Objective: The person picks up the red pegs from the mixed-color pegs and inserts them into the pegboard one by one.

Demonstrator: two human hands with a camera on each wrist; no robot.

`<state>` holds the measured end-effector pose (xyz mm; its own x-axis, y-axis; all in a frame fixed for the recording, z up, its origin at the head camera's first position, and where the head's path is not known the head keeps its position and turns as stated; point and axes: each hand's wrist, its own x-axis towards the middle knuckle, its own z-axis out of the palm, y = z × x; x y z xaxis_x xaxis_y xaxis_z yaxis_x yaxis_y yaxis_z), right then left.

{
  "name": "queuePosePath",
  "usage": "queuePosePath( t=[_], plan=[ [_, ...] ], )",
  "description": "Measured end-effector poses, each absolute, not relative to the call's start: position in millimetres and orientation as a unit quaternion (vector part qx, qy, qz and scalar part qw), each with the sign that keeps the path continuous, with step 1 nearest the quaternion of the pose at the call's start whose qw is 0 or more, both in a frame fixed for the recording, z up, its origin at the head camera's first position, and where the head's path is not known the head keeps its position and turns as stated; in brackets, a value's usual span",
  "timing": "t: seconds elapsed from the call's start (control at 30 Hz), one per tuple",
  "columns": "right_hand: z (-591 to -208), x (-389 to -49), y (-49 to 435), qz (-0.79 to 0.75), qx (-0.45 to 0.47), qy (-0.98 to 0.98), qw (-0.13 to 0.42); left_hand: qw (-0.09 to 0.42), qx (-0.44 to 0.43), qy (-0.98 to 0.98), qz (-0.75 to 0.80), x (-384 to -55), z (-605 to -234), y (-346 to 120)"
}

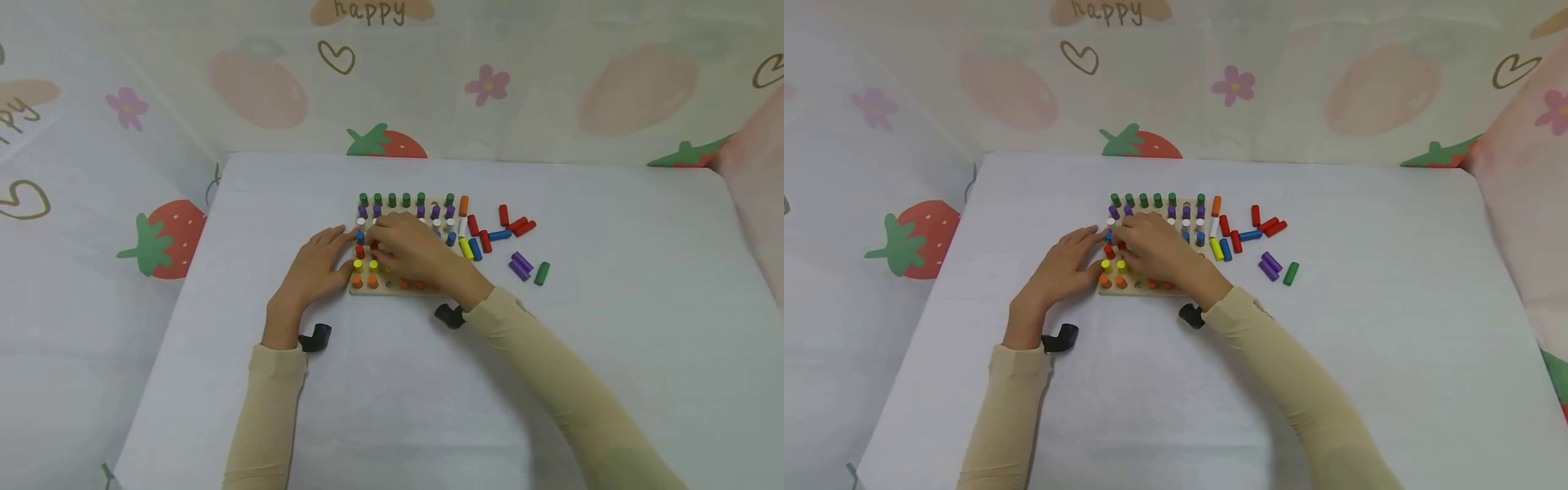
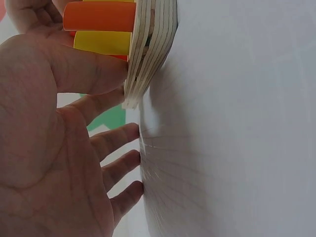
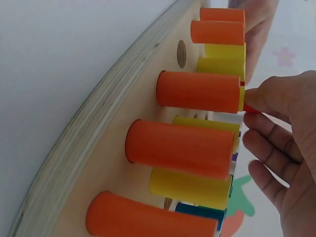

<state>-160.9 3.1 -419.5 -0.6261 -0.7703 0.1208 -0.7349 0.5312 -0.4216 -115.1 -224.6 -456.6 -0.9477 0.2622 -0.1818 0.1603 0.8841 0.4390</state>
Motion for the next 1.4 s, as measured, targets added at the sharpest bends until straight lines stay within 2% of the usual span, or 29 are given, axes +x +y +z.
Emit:
queuePosePath(
  t=[0.93,1.13,1.4],
  plan=[
    [-417,-160,7,-0.188,-0.404,0.893,0.067,0.121,0.11,0.965,0.207,-115,-455,-224],
    [-414,-162,25,-0.2,-0.368,0.904,0.081,0.12,0.104,0.965,0.206,-114,-455,-223],
    [-414,-163,65,-0.22,-0.336,0.914,0.061,0.123,0.102,0.967,0.196,-115,-455,-223]
  ],
)
